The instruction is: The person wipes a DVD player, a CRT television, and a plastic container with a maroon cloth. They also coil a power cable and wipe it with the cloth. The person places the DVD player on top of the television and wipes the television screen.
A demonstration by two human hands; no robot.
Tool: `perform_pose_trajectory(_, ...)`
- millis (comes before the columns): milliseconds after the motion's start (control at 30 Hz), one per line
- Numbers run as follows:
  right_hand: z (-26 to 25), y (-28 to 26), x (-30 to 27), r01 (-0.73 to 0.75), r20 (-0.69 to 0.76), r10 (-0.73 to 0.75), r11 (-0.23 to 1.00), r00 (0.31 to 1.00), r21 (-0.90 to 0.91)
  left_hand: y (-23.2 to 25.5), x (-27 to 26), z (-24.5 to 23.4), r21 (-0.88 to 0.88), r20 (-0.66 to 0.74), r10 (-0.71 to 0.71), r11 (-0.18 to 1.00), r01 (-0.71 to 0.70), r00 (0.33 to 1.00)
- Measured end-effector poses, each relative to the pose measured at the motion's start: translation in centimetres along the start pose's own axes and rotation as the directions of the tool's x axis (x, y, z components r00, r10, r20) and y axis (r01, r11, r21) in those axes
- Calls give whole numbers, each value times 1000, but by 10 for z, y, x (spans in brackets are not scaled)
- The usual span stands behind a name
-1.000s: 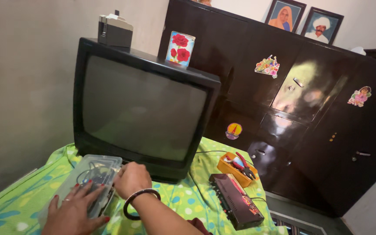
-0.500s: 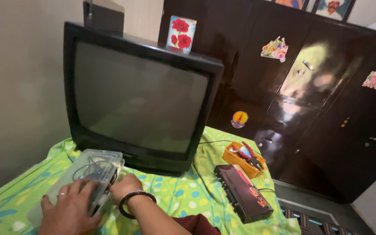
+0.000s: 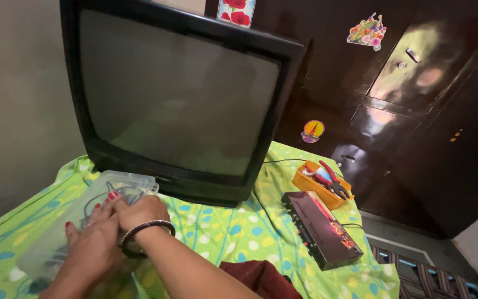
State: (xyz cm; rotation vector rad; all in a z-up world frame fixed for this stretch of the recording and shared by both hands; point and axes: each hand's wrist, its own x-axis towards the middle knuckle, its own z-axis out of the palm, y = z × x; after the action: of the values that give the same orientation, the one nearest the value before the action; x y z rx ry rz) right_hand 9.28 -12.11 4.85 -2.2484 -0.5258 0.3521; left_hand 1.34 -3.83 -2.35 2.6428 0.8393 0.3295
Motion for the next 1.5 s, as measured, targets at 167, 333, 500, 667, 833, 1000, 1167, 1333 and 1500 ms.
perform_pose_trajectory(167,2,-3,-2,-59,14,59,998,998,4,-4,-12,11,24,-57,83,996,-82,995)
perform_pose_trajectory(333,-4,-6,-8,-298,7,304,928,953,222,-1,-8,14,94,-74,98,991,-91,992)
perform_pose_trajectory(500,-9,9,2,-316,-51,366,858,929,404,7,-14,26,384,-140,182,916,-116,973)
perform_pose_trajectory(667,-9,25,24,-339,130,344,664,930,667,31,-13,17,623,-127,131,782,-24,983)
perform_pose_trajectory(833,2,40,43,-388,210,344,615,915,687,45,-19,8,589,-226,189,808,-21,956)
perform_pose_trajectory(1000,7,50,63,-390,337,198,500,921,773,43,-5,11,676,-244,174,736,39,954)
perform_pose_trajectory(1167,9,55,71,-409,360,199,538,911,737,41,12,19,409,-284,159,912,-30,946)
perform_pose_trajectory(1333,21,61,79,-361,296,207,559,932,747,42,4,13,541,-112,129,840,-49,985)
perform_pose_trajectory(1500,37,74,87,-264,176,199,642,964,720,48,2,11,715,27,127,690,-108,992)
